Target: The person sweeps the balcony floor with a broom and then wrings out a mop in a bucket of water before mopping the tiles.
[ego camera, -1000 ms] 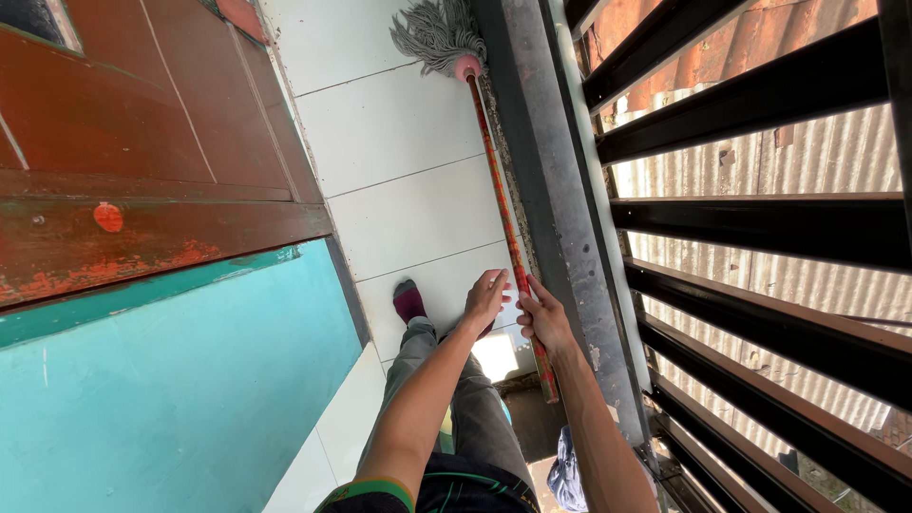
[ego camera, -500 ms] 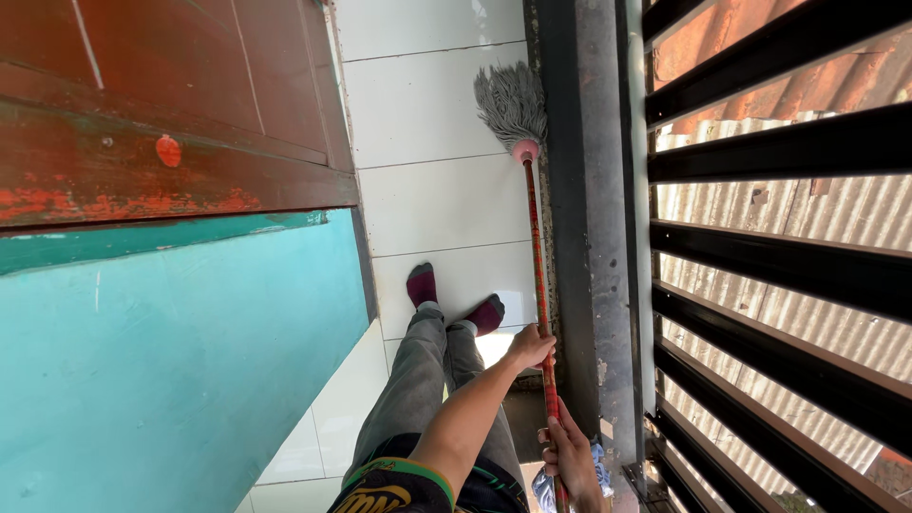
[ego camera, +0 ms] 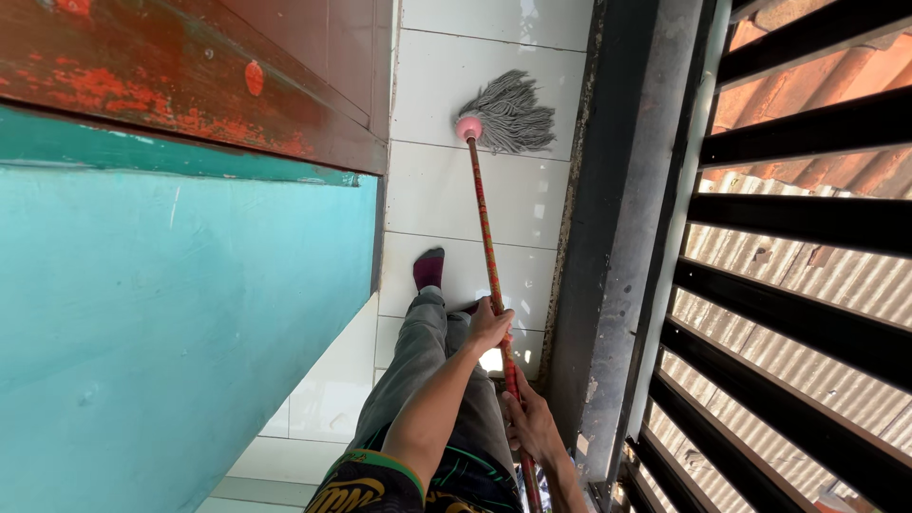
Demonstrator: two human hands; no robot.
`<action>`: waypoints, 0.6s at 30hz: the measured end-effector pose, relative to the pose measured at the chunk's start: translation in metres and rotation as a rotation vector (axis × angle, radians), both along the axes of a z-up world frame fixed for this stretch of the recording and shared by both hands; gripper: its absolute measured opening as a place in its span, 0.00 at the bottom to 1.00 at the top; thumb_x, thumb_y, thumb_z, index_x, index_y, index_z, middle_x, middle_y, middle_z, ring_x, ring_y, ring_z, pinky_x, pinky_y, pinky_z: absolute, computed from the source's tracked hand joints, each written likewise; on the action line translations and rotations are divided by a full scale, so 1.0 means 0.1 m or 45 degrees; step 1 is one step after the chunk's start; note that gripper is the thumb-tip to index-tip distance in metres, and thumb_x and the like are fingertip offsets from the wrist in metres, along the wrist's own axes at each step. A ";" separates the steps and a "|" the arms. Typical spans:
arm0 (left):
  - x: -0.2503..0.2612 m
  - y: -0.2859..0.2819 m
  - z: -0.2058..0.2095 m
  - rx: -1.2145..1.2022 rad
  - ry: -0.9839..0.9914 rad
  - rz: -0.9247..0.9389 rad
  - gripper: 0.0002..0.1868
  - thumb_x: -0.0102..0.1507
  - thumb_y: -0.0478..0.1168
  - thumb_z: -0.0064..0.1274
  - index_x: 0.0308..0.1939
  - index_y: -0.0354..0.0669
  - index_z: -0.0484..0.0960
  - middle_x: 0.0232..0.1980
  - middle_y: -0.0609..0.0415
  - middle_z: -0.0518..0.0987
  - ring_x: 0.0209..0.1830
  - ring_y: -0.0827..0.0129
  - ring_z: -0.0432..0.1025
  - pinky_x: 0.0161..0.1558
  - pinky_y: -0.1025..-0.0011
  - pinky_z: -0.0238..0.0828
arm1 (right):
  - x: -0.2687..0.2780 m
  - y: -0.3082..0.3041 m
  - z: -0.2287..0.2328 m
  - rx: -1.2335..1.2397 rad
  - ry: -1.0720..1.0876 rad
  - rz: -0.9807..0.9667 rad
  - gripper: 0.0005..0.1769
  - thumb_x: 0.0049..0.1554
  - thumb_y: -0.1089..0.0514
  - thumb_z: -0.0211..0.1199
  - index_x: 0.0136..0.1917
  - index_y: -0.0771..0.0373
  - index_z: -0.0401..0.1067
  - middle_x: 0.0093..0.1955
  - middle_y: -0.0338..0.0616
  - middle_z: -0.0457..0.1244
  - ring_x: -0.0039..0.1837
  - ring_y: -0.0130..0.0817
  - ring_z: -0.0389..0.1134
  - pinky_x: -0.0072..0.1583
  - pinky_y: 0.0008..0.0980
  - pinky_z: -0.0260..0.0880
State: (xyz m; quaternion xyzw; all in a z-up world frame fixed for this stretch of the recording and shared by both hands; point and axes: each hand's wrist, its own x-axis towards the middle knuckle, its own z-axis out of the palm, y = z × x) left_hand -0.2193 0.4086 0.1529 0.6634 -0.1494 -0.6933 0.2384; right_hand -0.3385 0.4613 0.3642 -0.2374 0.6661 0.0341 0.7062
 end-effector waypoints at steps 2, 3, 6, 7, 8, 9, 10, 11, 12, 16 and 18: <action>0.20 0.07 0.04 -0.009 -0.056 0.146 0.20 0.63 0.41 0.55 0.52 0.35 0.65 0.34 0.51 0.78 0.27 0.74 0.75 0.27 0.70 0.80 | 0.15 -0.04 -0.01 0.000 -0.041 0.048 0.38 0.65 0.53 0.52 0.84 0.42 0.43 0.31 0.38 0.55 0.28 0.28 0.58 0.31 0.32 0.65; 0.28 0.10 0.05 -0.006 -0.068 0.206 0.20 0.63 0.40 0.55 0.51 0.35 0.65 0.33 0.51 0.77 0.26 0.73 0.75 0.27 0.70 0.79 | 0.21 -0.05 -0.02 -0.006 -0.059 0.087 0.38 0.65 0.53 0.51 0.84 0.43 0.43 0.31 0.38 0.56 0.28 0.28 0.58 0.31 0.32 0.65; 0.51 0.15 0.07 0.017 -0.088 0.316 0.19 0.63 0.40 0.54 0.51 0.34 0.66 0.31 0.50 0.77 0.24 0.70 0.74 0.25 0.70 0.77 | 0.33 -0.06 -0.06 -0.023 -0.086 0.183 0.37 0.65 0.52 0.52 0.84 0.43 0.44 0.32 0.37 0.56 0.28 0.27 0.59 0.31 0.31 0.67; 0.57 0.18 0.07 0.036 -0.088 0.324 0.19 0.63 0.40 0.54 0.51 0.34 0.66 0.31 0.50 0.77 0.23 0.70 0.73 0.25 0.70 0.77 | 0.35 -0.07 -0.08 -0.027 -0.092 0.213 0.37 0.65 0.52 0.52 0.84 0.43 0.44 0.32 0.37 0.56 0.29 0.27 0.60 0.31 0.31 0.67; 0.64 0.20 0.07 0.056 -0.093 0.328 0.18 0.63 0.40 0.53 0.52 0.35 0.66 0.31 0.50 0.76 0.22 0.69 0.73 0.25 0.70 0.76 | 0.38 -0.07 -0.10 -0.007 -0.099 0.206 0.37 0.65 0.52 0.52 0.84 0.42 0.44 0.32 0.38 0.56 0.28 0.27 0.59 0.31 0.32 0.67; 0.67 0.21 0.07 0.025 -0.094 0.322 0.18 0.63 0.40 0.53 0.52 0.34 0.66 0.31 0.50 0.76 0.23 0.71 0.73 0.25 0.70 0.78 | 0.37 -0.07 -0.12 0.013 -0.107 0.199 0.38 0.65 0.52 0.52 0.84 0.42 0.43 0.32 0.38 0.56 0.28 0.27 0.58 0.31 0.32 0.67; 0.66 0.21 0.06 -0.005 -0.094 0.318 0.19 0.63 0.40 0.53 0.52 0.34 0.66 0.31 0.50 0.76 0.23 0.72 0.74 0.25 0.70 0.79 | 0.35 -0.07 -0.14 0.033 -0.114 0.195 0.38 0.65 0.53 0.52 0.84 0.42 0.43 0.32 0.39 0.55 0.28 0.27 0.58 0.31 0.32 0.66; 0.65 0.21 0.05 -0.036 -0.094 0.315 0.19 0.63 0.39 0.54 0.51 0.33 0.66 0.31 0.51 0.76 0.24 0.73 0.75 0.25 0.70 0.80 | 0.34 -0.05 -0.16 0.015 -0.115 0.145 0.37 0.64 0.53 0.53 0.83 0.42 0.46 0.32 0.38 0.55 0.28 0.26 0.57 0.31 0.31 0.66; 0.60 0.21 0.04 0.001 -0.155 0.275 0.18 0.63 0.39 0.53 0.51 0.33 0.66 0.30 0.50 0.77 0.23 0.72 0.74 0.24 0.70 0.79 | 0.31 -0.01 -0.19 -0.006 -0.111 0.093 0.37 0.64 0.54 0.54 0.83 0.43 0.48 0.32 0.37 0.55 0.28 0.26 0.57 0.30 0.31 0.65; 0.33 0.09 -0.09 0.061 -0.275 0.211 0.16 0.64 0.39 0.53 0.48 0.31 0.68 0.28 0.49 0.78 0.20 0.69 0.74 0.21 0.69 0.77 | 0.06 0.10 -0.38 0.041 -0.176 -0.280 0.34 0.63 0.57 0.58 0.81 0.49 0.58 0.33 0.36 0.57 0.27 0.22 0.52 0.29 0.25 0.55; 0.22 0.05 -0.16 0.028 -0.228 0.194 0.16 0.64 0.40 0.54 0.48 0.32 0.67 0.28 0.48 0.78 0.21 0.68 0.75 0.20 0.68 0.76 | -0.09 0.17 -0.49 0.045 -0.262 -0.455 0.33 0.62 0.58 0.59 0.80 0.53 0.59 0.32 0.36 0.57 0.27 0.21 0.49 0.28 0.24 0.50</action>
